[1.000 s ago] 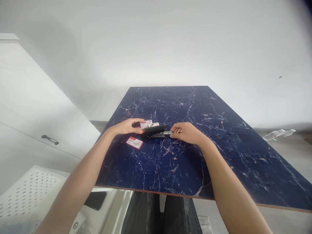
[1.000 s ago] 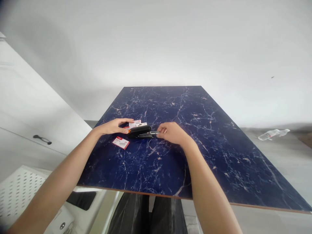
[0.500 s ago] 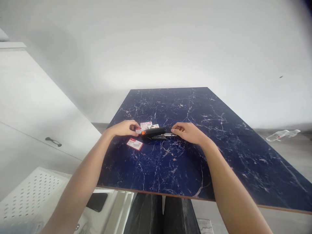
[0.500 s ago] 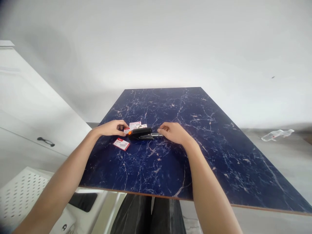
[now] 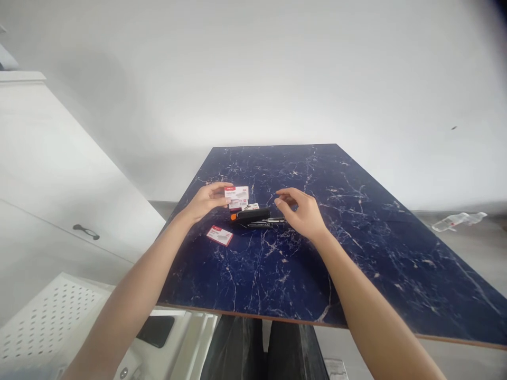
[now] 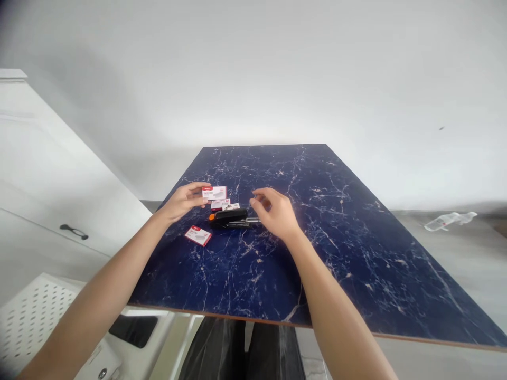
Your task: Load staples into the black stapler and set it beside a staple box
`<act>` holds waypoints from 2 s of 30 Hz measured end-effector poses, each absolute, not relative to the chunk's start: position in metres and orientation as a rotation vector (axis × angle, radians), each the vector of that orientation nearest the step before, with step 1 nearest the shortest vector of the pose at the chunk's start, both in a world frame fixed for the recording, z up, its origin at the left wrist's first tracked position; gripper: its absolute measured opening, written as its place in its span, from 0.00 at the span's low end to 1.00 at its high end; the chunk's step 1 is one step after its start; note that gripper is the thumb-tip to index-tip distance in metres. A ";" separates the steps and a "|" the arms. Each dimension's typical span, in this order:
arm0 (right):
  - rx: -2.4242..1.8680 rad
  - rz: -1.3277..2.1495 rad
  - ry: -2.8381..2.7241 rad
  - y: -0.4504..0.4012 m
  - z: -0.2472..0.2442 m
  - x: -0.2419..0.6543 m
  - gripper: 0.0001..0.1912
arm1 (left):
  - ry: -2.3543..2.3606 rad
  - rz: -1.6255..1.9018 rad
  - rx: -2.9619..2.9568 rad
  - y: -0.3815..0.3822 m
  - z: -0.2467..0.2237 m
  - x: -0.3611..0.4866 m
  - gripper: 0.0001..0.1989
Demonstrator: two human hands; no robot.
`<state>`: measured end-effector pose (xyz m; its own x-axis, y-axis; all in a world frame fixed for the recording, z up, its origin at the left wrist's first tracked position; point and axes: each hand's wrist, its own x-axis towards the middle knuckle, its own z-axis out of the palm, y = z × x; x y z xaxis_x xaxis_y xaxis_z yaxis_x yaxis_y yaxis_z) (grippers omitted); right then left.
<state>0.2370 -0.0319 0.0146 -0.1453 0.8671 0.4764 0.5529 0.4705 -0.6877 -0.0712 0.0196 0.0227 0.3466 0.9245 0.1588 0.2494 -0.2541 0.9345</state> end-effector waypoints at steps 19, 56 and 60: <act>-0.919 1.158 -1.516 -0.036 0.010 0.215 0.18 | 0.911 1.023 1.488 -0.009 0.012 -0.021 0.17; -1.117 0.536 -1.404 -0.033 0.014 0.222 0.10 | 0.945 1.236 1.340 -0.001 0.014 -0.030 0.12; -0.964 1.010 -0.980 -0.024 0.013 0.229 0.11 | 0.883 1.245 1.200 0.002 0.014 -0.032 0.11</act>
